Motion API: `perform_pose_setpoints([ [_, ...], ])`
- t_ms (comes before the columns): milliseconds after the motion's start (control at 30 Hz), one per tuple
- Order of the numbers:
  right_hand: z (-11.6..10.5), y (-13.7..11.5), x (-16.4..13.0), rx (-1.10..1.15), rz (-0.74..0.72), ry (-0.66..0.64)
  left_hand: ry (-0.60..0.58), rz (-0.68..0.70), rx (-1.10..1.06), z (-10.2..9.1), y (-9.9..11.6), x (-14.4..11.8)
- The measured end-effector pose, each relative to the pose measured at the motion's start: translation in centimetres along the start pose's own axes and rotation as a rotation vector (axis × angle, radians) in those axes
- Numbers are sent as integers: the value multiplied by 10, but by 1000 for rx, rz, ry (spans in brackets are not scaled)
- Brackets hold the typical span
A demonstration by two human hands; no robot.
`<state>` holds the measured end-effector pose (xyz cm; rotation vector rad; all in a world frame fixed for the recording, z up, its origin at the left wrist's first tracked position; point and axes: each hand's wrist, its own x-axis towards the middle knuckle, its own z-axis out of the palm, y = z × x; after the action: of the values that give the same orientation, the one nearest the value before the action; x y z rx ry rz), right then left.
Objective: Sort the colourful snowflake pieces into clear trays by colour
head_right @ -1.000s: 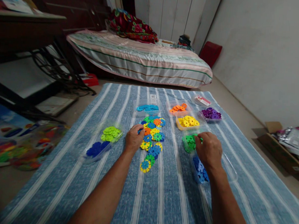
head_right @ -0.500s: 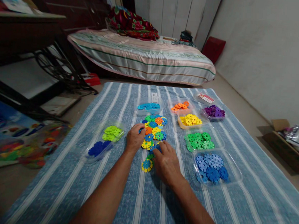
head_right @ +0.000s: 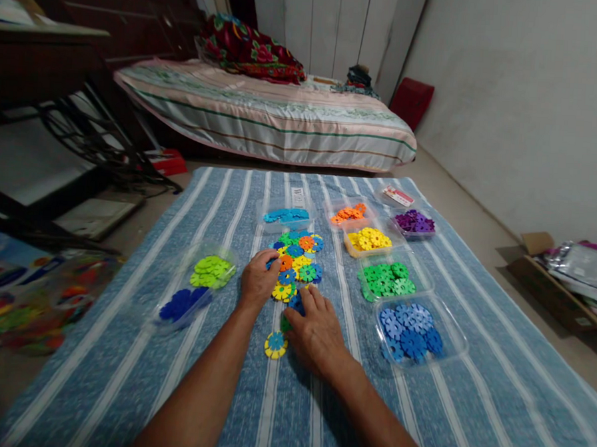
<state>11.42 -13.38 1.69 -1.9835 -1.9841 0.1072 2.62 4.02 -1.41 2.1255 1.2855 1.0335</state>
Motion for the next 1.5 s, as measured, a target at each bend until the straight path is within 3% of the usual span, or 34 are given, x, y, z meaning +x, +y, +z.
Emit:
perform_pose_setpoints([
  [300, -3, 3, -5, 199, -9, 150, -4, 9, -3, 1, -2, 0],
  [500, -28, 10, -9, 282, -14, 246, -5, -1, -3, 1, -1, 0],
  [733, -78, 73, -11, 66, 181, 550, -4, 2, -19, 1, 1, -1],
  [867, -87, 97, -13, -154, 332, 671, -8, 1, -14, 1, 2, -2],
  [1000, -67, 68, -14, -27, 186, 579, -11, -4, -13, 0, 3, -3],
  [1200, -15, -4, -15, 192, -69, 209, -19, 8, -6, -1, 4, -3],
  [1333, 5, -26, -17, 142, -38, 140, -15, 2, -3, 0, 3, -3],
  [1500, 15, -29, -18, 85, -2, 146, -8, 5, -16, 0, 2, -2],
])
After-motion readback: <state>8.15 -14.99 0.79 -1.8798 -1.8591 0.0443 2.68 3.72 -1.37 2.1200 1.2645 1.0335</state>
